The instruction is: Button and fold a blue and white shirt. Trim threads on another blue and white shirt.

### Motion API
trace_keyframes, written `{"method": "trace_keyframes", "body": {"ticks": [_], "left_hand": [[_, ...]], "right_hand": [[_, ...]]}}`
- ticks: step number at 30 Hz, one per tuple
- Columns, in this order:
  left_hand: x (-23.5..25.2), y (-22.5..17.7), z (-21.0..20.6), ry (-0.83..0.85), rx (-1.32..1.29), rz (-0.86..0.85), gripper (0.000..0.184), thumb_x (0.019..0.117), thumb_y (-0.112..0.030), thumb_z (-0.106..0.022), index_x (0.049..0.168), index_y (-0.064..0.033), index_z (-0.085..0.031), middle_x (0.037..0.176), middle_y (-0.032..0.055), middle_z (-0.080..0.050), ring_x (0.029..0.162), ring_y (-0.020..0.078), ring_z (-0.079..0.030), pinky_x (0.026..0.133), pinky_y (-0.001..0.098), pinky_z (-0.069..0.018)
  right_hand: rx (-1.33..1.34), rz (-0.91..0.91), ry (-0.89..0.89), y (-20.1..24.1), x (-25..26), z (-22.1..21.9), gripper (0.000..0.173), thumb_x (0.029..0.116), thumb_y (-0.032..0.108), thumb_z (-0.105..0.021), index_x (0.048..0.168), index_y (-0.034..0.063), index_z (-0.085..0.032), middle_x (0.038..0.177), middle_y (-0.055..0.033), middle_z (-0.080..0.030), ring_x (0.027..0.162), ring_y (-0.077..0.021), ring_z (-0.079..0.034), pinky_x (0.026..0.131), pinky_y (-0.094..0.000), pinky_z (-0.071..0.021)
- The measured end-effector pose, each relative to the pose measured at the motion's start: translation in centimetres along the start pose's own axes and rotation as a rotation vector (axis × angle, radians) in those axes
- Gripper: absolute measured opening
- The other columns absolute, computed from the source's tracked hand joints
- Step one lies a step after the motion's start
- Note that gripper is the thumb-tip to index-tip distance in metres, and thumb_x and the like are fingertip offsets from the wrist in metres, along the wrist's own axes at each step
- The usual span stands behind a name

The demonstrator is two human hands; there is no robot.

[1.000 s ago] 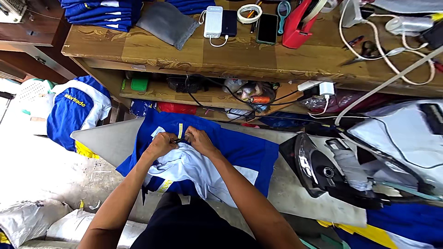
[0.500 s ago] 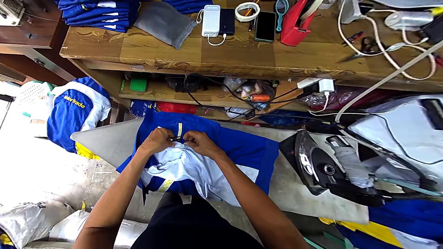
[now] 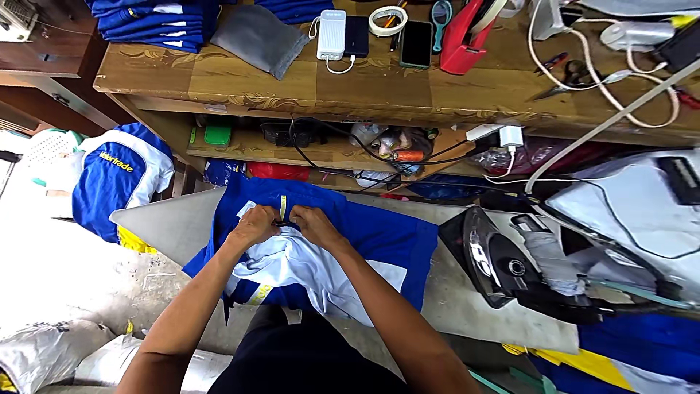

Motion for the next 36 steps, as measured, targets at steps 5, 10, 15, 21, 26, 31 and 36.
{"method": "trace_keyframes", "body": {"ticks": [5,10,15,21,26,31,36], "left_hand": [[0.4,-0.7,0.0,0.023,0.057,0.025,0.027,0.0951,-0.023,-0.068,0.117,-0.0071,-0.072,0.119,0.0171,-0.07,0.118,0.036,-0.064,0.101,0.0602,-0.0476],[0.6,-0.2,0.3,-0.018,-0.002,0.037,0.024,0.0959,-0.022,-0.068,0.114,-0.0064,-0.073,0.115,0.0169,-0.072,0.113,0.0359,-0.066,0.1,0.0603,-0.0484],[-0.8,2.3,1.8,-0.211,-0.203,0.07,0.029,0.0984,-0.026,-0.066,0.116,-0.0037,-0.07,0.103,0.0179,-0.072,0.099,0.034,-0.069,0.094,0.058,-0.0523],[-2.4,3.6,1.3,-0.307,-0.541,0.049,0.027,0.0993,-0.023,-0.067,0.116,-0.0022,-0.068,0.095,0.0087,-0.073,0.08,0.0138,-0.072,0.08,0.0341,-0.0605],[-2.5,3.3,0.3,-0.277,-0.608,0.032,0.027,0.0999,-0.022,-0.066,0.119,-0.0031,-0.068,0.099,0.0074,-0.074,0.081,0.0112,-0.072,0.078,0.0302,-0.0607],[-2.3,3.4,-0.4,-0.254,-0.555,0.006,0.029,0.0996,-0.023,-0.065,0.12,-0.0027,-0.068,0.102,0.0083,-0.074,0.087,0.0131,-0.073,0.085,0.0331,-0.0604],[-1.9,2.5,-0.4,-0.249,-0.298,-0.008,0.029,0.0972,-0.024,-0.067,0.12,-0.0065,-0.072,0.106,0.0111,-0.074,0.1,0.0218,-0.07,0.097,0.045,-0.0533]], "right_hand": [[-0.02,-0.003,-0.001,0.0,0.3,-0.1,0.023,0.1034,0.01,-0.049,0.106,-0.0019,-0.069,0.099,-0.0183,-0.071,0.097,-0.0315,-0.069,0.091,-0.0487,-0.0532],[0.041,-0.052,-0.02,-0.3,0.1,0.0,0.024,0.1043,0.011,-0.047,0.108,-0.0012,-0.068,0.098,-0.0163,-0.071,0.093,-0.028,-0.07,0.089,-0.0458,-0.0545],[0.228,-0.071,-0.107,-1.5,-0.3,0.2,0.028,0.1077,0.017,-0.046,0.116,0.0025,-0.068,0.101,-0.0106,-0.074,0.088,-0.0181,-0.073,0.084,-0.0371,-0.06],[-0.125,0.164,-0.008,0.6,-0.7,-2.0,0.033,0.0958,0.009,-0.057,0.123,0.0171,-0.074,0.119,-0.0145,-0.067,0.119,-0.0321,-0.06,0.103,-0.0451,-0.049],[-0.136,0.208,-0.092,0.5,0.0,-1.9,0.026,0.1013,0.014,-0.053,0.111,0.0106,-0.077,0.11,-0.0137,-0.071,0.111,-0.0299,-0.065,0.1,-0.0423,-0.0516],[-0.035,0.202,-0.184,0.2,0.1,-0.5,0.025,0.1021,0.014,-0.054,0.104,0.0051,-0.078,0.1,-0.0117,-0.077,0.098,-0.0256,-0.073,0.092,-0.0447,-0.0558],[0.096,0.009,-0.126,-1.4,0.6,0.1,0.029,0.1044,0.018,-0.051,0.107,0.0039,-0.076,0.092,-0.0115,-0.076,0.084,-0.0219,-0.073,0.084,-0.0422,-0.0581]]}}
Point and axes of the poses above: each hand's wrist, its own x-axis towards the middle knuckle, its own z-axis out of the back of the hand, y = z × x, the point moved 7 cm from there along x, towards the middle knuckle
